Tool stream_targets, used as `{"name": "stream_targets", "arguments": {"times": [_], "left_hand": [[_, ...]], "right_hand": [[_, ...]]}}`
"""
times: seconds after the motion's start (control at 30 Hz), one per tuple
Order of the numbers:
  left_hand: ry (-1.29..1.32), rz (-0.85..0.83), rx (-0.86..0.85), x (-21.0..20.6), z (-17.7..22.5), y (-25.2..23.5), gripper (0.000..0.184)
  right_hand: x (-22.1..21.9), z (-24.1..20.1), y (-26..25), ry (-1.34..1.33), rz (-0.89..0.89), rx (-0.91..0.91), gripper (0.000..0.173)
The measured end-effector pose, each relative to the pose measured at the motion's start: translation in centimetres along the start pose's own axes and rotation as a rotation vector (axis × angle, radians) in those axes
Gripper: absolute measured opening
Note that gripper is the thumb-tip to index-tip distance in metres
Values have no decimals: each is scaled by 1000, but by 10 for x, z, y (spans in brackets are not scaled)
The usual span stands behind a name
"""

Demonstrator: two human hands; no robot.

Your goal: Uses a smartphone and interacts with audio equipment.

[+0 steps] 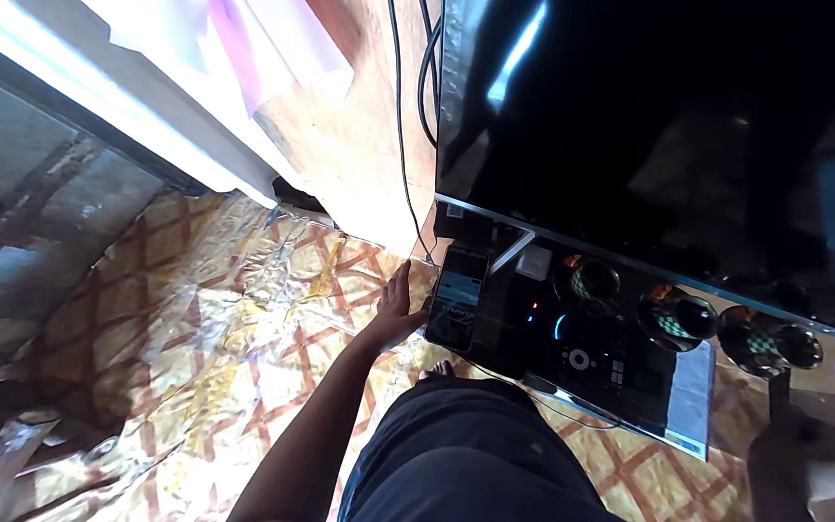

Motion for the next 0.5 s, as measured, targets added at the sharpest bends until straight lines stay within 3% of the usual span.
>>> {"name": "stream_targets", "arguments": {"times": [0.5], "left_hand": [[-37, 4, -2, -1, 3, 1, 101]], "right_hand": [[3, -3, 3, 16, -3, 3, 54]]}}
Point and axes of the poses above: each hand's wrist, its own y-axis away from the middle knuckle, its own x-axis out of the back of the hand, z = x × y, the point moved 1 cm from there along -y, towards the middle knuckle, and after that the axes turned 7 degrees about -x, right-handed, at the moved point
